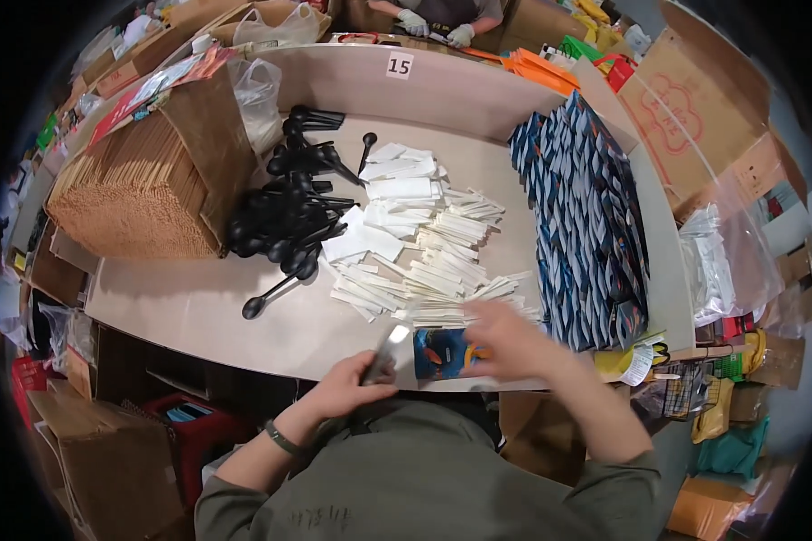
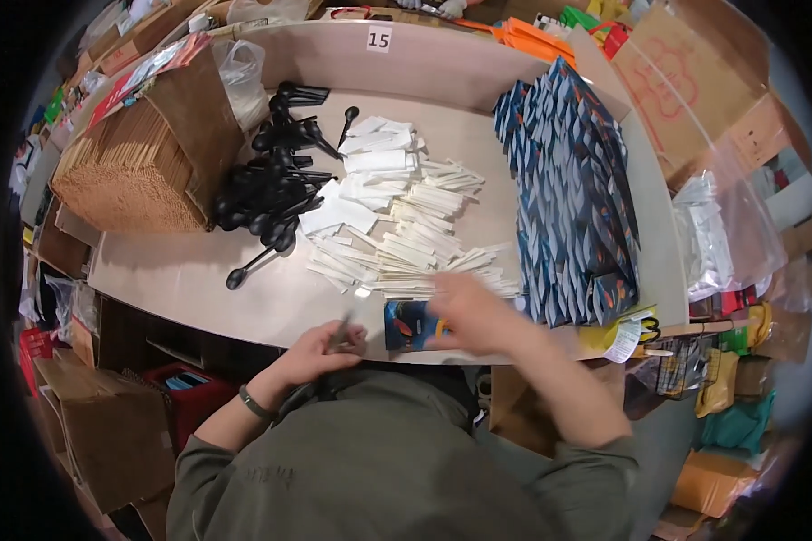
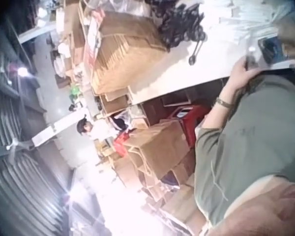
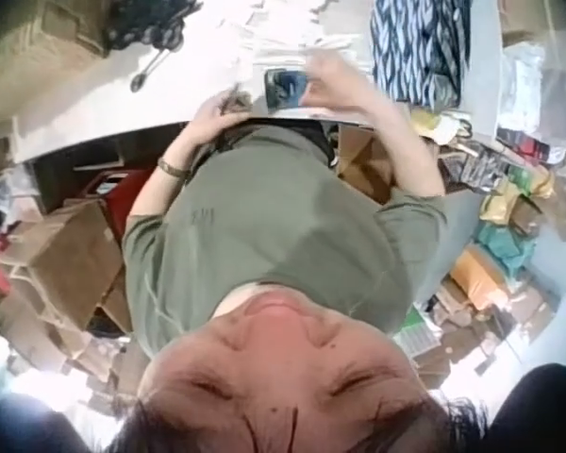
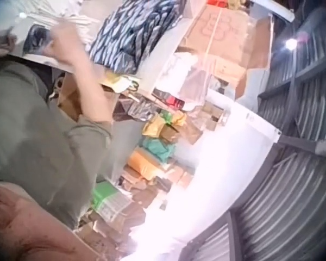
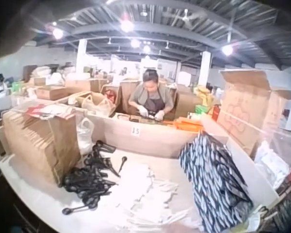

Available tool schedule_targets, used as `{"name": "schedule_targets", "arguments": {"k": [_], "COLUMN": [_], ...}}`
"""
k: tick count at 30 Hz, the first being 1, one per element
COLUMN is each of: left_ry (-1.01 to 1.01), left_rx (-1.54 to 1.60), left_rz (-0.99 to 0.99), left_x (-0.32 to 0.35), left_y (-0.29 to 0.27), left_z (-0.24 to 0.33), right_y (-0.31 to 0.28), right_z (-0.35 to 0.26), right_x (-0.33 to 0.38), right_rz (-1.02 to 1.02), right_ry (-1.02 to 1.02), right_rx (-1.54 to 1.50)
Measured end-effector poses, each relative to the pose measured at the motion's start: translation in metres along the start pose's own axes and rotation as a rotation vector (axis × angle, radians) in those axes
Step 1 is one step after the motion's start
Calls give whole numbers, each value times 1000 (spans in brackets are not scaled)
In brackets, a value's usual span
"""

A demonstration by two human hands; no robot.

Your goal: Sorting individual pieces of plastic cutlery and placing them into a tray for packaging.

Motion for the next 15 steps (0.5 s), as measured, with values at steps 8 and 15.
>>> {"name": "schedule_targets", "arguments": {"k": [8, 15], "left_ry": [-103, -162], "left_rx": [-294, -921], "left_rz": [10, 493], "left_x": [-12, 26], "left_y": [3, -31], "left_z": [7, 19], "right_y": [58, 87], "right_z": [-41, -31], "right_x": [-31, -51], "right_rz": [288, 79], "right_ry": [90, 543], "right_rx": [12, -132]}}
Point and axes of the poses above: each hand's wrist, its own x-axis away from the middle knuckle, its own y-axis out of the palm, z = x × y, the point moved 5 cm from there along -x, towards the middle knuckle, and after that the axes turned 9 degrees about -z, right-handed, at the moved point
